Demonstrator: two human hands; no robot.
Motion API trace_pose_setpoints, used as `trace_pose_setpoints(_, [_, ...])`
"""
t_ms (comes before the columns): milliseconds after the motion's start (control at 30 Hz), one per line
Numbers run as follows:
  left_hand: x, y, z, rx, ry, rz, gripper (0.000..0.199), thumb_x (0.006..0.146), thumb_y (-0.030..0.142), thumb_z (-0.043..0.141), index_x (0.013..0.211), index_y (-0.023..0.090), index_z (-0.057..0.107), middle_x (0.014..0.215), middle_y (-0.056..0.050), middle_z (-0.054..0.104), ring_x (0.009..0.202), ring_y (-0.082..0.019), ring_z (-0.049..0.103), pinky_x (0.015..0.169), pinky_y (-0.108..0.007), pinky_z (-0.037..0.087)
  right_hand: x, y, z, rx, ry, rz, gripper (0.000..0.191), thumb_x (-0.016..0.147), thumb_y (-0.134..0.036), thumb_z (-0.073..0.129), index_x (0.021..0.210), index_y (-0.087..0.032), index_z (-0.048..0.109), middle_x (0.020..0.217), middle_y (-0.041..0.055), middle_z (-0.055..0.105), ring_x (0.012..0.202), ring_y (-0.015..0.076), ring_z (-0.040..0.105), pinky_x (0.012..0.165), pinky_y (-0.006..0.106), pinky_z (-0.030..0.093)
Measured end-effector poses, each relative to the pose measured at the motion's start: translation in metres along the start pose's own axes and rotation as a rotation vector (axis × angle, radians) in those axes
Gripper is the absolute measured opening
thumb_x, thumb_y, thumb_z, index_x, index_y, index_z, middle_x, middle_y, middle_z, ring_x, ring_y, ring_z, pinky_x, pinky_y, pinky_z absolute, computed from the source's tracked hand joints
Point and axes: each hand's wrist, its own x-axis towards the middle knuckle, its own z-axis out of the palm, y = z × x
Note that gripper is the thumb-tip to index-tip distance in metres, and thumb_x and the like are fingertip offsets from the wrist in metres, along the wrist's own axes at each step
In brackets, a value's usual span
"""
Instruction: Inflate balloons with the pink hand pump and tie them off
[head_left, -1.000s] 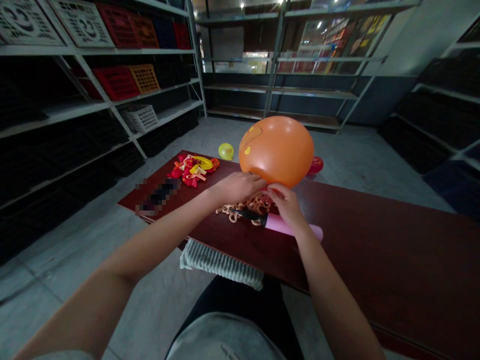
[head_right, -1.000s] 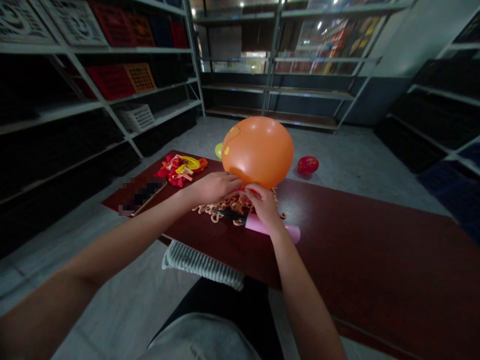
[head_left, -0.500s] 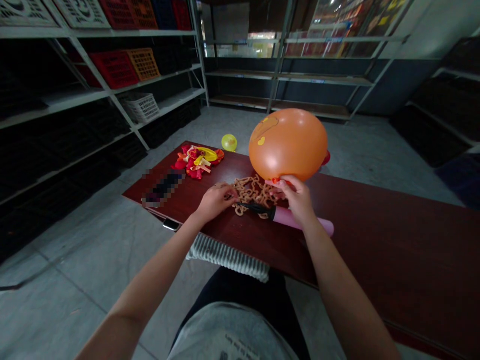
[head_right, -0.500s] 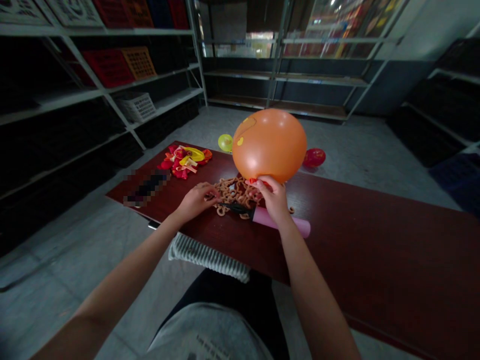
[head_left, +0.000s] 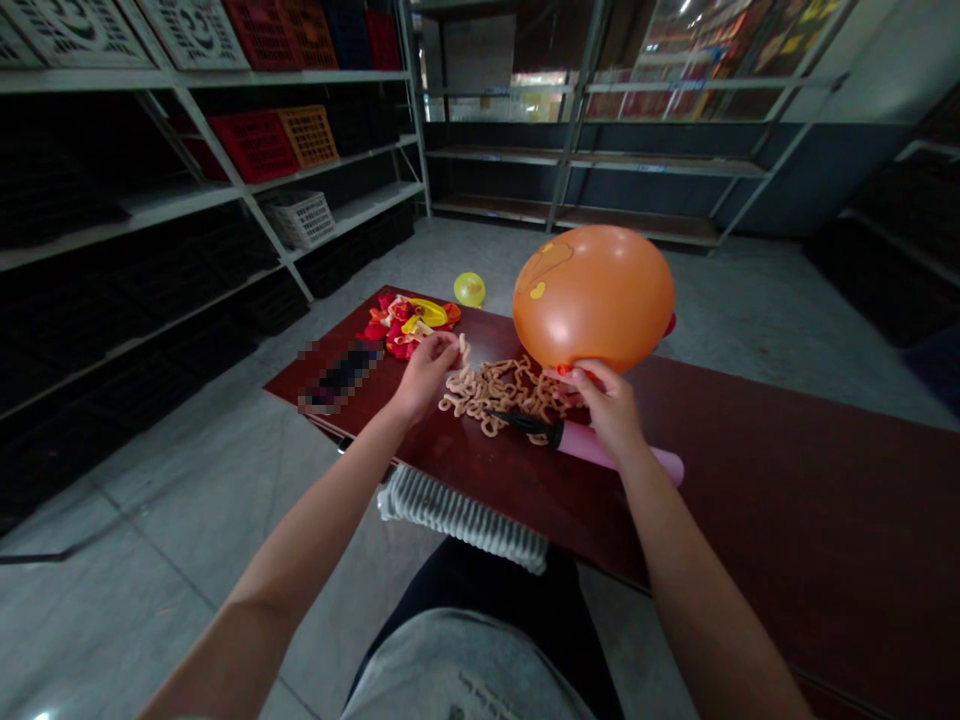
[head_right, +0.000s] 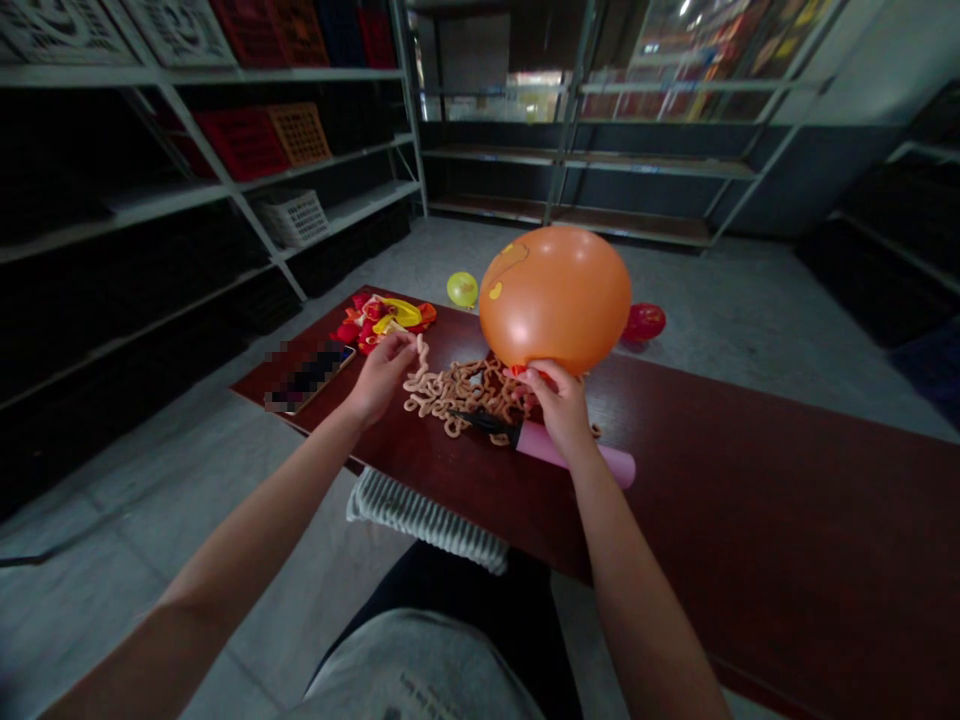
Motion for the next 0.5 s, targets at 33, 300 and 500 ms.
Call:
trace_pose_setpoints(33, [0.001, 0.000, 0.001, -0.038, -0.002, -0.007, 0.012, 0.086, 0.023, 0.063, 0.095, 0.019, 0.056, 0.081, 0.000, 0.058, 0.069, -0.010, 0.053, 0.068, -0.022, 0.045, 0.000, 0.000, 0.000, -0.001, 0.002, 0.002, 0.031, 0.082, -0.051, 0.066, 0.093, -0.022, 0.061, 0.097, 0.0112, 0.078, 0.066, 0.0178, 0.071, 0.055, 0.027, 0.050])
trace_pose_setpoints(300, [0.000, 0.004, 0.006, -0.180, -0.152, -0.066, 0.014, 0.083, 0.025, 0.067, 0.093, 0.016, 0.071, 0.102, -0.005, 0.065, 0.081, -0.011, 0.058, 0.076, -0.024, 0.048, 0.001, 0.000, 0.000, 0.015, 0.023, 0.000, 0.031, 0.082, -0.052, 0.066, 0.093, -0.023, 0.061, 0.098, 0.0107, 0.077, 0.065, 0.0183, 0.070, 0.055, 0.028, 0.050])
trace_pose_setpoints(500, [0.005, -0.001, 0.017, -0.012, -0.188, -0.024, 0.028, 0.078, 0.030, 0.077, 0.101, 0.016, 0.074, 0.100, -0.007, 0.070, 0.085, -0.016, 0.063, 0.079, -0.028, 0.049, 0.006, -0.008, 0.001, 0.035, 0.076, -0.055, 0.026, 0.085, -0.049, 0.065, 0.091, -0.025, 0.060, 0.098, 0.0110, 0.077, 0.063, 0.0179, 0.069, 0.052, 0.028, 0.048])
